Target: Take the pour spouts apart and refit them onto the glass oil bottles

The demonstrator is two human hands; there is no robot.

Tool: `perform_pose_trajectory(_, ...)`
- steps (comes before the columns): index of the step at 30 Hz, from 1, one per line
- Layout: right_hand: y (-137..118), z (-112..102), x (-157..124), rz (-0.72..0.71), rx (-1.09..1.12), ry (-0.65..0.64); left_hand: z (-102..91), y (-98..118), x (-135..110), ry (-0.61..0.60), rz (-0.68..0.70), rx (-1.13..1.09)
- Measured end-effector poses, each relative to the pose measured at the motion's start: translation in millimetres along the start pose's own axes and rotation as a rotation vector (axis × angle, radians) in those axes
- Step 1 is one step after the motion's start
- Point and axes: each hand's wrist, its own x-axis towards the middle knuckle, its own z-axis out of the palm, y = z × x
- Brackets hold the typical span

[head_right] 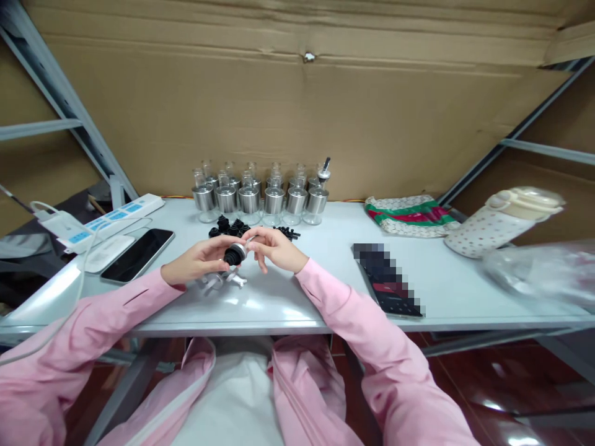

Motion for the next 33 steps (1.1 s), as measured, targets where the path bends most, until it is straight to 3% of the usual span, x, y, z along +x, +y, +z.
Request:
perform_pose_trajectory(11,-2.2,0.1,-0.8,0.027,-0.077,0.026,4.0,1.1,-2.0,0.034,0.019,0.09)
perform_pose_trajectory(22,-7.0,4.1,-3.0,0.011,-0.116,0.049,6.9,2.4,-6.6,0.102,0.089,0.415)
perform_pose_trajectory(29,-2.4,2.7,-0.2,-0.037,-0.214,0.007,1.8,4.0,-3.6,0.148,0.066,0.33)
perform_pose_trajectory(33,-0.6,4.5,1.8,-0.148,-0.396,0.15,0.6,1.8,1.2,0.291,0.051,0.244)
